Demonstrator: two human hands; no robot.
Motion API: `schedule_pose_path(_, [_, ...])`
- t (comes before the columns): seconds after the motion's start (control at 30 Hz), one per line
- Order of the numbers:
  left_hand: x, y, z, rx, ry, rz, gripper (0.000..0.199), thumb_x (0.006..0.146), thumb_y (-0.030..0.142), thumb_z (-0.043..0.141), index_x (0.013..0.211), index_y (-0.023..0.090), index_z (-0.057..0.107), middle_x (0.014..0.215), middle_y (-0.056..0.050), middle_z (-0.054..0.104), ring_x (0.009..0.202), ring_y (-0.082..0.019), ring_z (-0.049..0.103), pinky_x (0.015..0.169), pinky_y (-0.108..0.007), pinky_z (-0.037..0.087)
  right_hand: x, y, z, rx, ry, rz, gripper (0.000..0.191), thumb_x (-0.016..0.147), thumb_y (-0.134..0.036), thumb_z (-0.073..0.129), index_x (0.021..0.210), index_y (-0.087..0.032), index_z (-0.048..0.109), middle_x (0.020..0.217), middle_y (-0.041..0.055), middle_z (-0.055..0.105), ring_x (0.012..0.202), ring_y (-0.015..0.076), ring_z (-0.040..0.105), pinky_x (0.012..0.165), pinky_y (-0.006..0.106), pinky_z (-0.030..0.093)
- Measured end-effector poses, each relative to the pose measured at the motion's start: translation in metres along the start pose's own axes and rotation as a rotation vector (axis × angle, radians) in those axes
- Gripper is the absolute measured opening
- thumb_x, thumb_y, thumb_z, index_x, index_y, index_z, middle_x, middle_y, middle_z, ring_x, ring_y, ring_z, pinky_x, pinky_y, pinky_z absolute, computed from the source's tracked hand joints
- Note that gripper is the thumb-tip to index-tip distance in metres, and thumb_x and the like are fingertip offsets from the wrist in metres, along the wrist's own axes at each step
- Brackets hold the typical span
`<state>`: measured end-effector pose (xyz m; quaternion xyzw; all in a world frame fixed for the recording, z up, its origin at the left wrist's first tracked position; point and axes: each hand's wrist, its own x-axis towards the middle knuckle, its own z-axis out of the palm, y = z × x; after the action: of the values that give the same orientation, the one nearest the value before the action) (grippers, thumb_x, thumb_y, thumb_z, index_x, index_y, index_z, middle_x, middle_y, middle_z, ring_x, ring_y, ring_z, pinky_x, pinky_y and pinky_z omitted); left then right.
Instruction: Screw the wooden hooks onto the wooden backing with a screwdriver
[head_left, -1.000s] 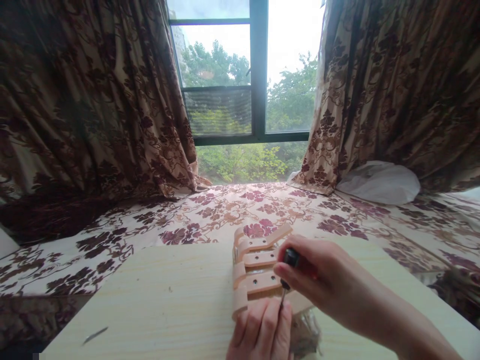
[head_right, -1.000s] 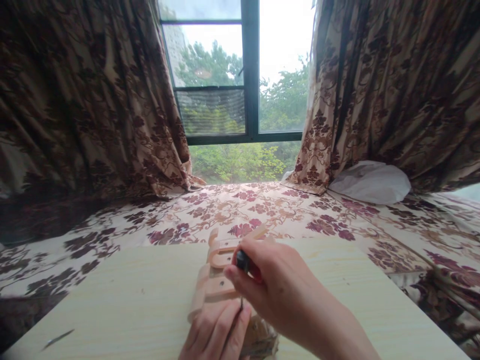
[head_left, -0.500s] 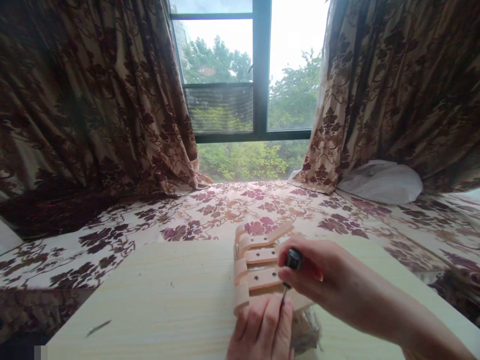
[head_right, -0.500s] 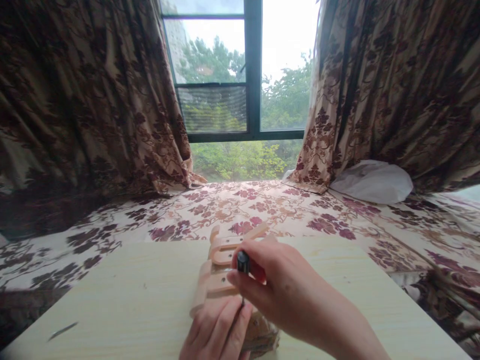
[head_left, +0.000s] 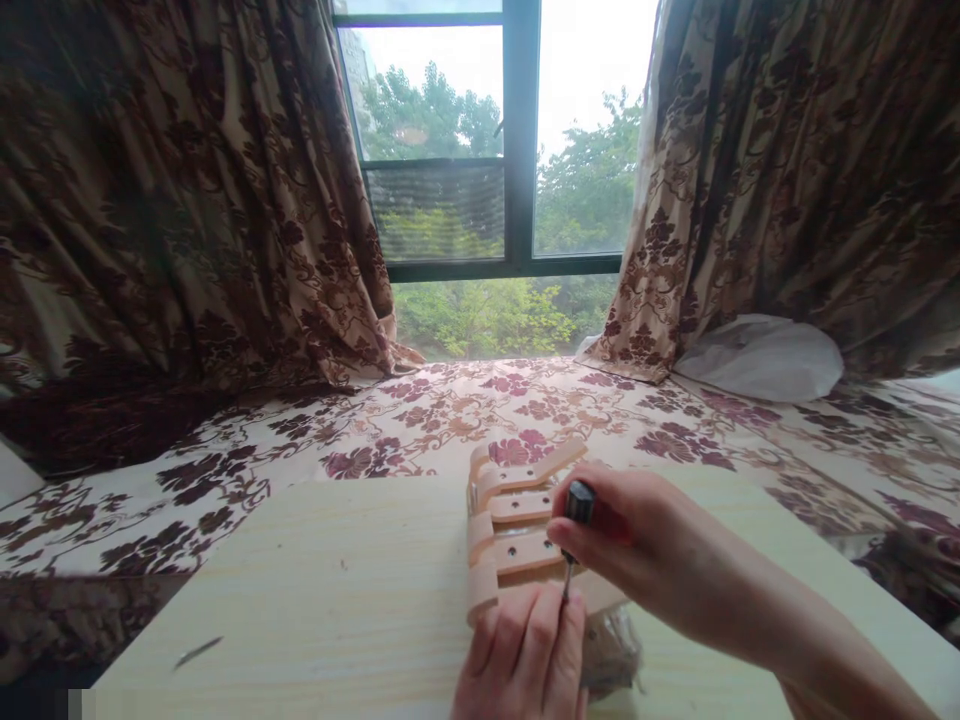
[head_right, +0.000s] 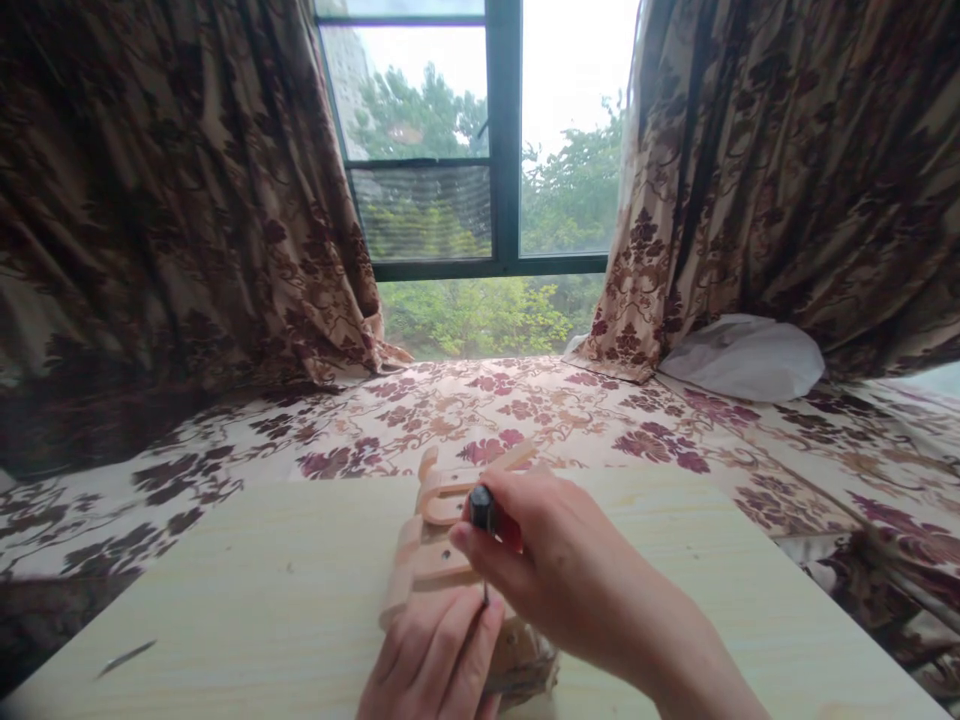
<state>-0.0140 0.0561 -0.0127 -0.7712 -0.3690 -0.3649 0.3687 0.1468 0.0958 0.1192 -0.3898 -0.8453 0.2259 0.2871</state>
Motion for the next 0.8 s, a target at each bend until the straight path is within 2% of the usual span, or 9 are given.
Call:
schedule_pose_path(0.2, [0.0018,0.0004,0.0012,-0.009,0.005,-0.006,0.036,0.088,0.022,0.033,0.108,0.014,0.062,0.102,-0.005,0.065,0.097,-0.018,0.056,0.085,-0.032,0.039,0.0078,0.0073,0.0047,-0.018,0.107,0.107,0.028,0.085,-0.035,0.052,0.064,-0.020,0.040,0.059,-0.0031,0.043,0.054,0.0111,0.034,0.050,0.026,0.026])
schedule_pose_path(0.33, [0.0001,0.0017,-0.0020,-0.034,-0.030,-0.024,0.035,0.086,0.020,0.036,0.110,0.014,0.061,0.106,-0.005,0.064,0.101,-0.019,0.055,0.089,-0.033,0.038,0.0022,0.0014,0.0022,0.026,0.001,0.006,0.019,0.086,-0.029,0.052,0.070,-0.020,0.047,0.063,-0.0036,0.046,0.059,0.0109,0.040,0.053,0.025,0.029])
schedule_pose_path(0.4, [-0.0003,0.0018,-0.0038,-0.038,-0.049,-0.026,0.035,0.085,0.020,0.037,0.110,0.014,0.061,0.107,-0.005,0.063,0.103,-0.019,0.054,0.090,-0.033,0.038,0.0009,-0.0003,0.0017,0.029,-0.014,-0.016,0.020,0.086,-0.028,0.051,0.068,-0.020,0.045,0.062,-0.0040,0.046,0.059,0.0105,0.039,0.054,0.024,0.029])
schedule_pose_path(0.6, [0.0006,0.0008,-0.0036,-0.029,-0.034,-0.013,0.035,0.085,0.020,0.038,0.111,0.014,0.061,0.106,-0.005,0.064,0.102,-0.019,0.055,0.090,-0.033,0.038,0.0084,0.0045,0.0046,0.005,0.089,0.114,0.032,0.086,-0.037,0.051,0.062,-0.020,0.039,0.058,-0.0035,0.043,0.055,0.0108,0.034,0.050,0.026,0.026])
schedule_pose_path(0.8, [-0.0011,0.0016,-0.0033,-0.017,-0.020,-0.005,0.035,0.085,0.020,0.038,0.110,0.014,0.061,0.104,-0.006,0.064,0.101,-0.018,0.055,0.089,-0.032,0.040,0.0021,0.0004,0.0021,0.076,-0.038,0.032,0.018,0.087,-0.030,0.051,0.072,-0.018,0.052,0.063,-0.0033,0.047,0.059,0.0102,0.040,0.054,0.023,0.030])
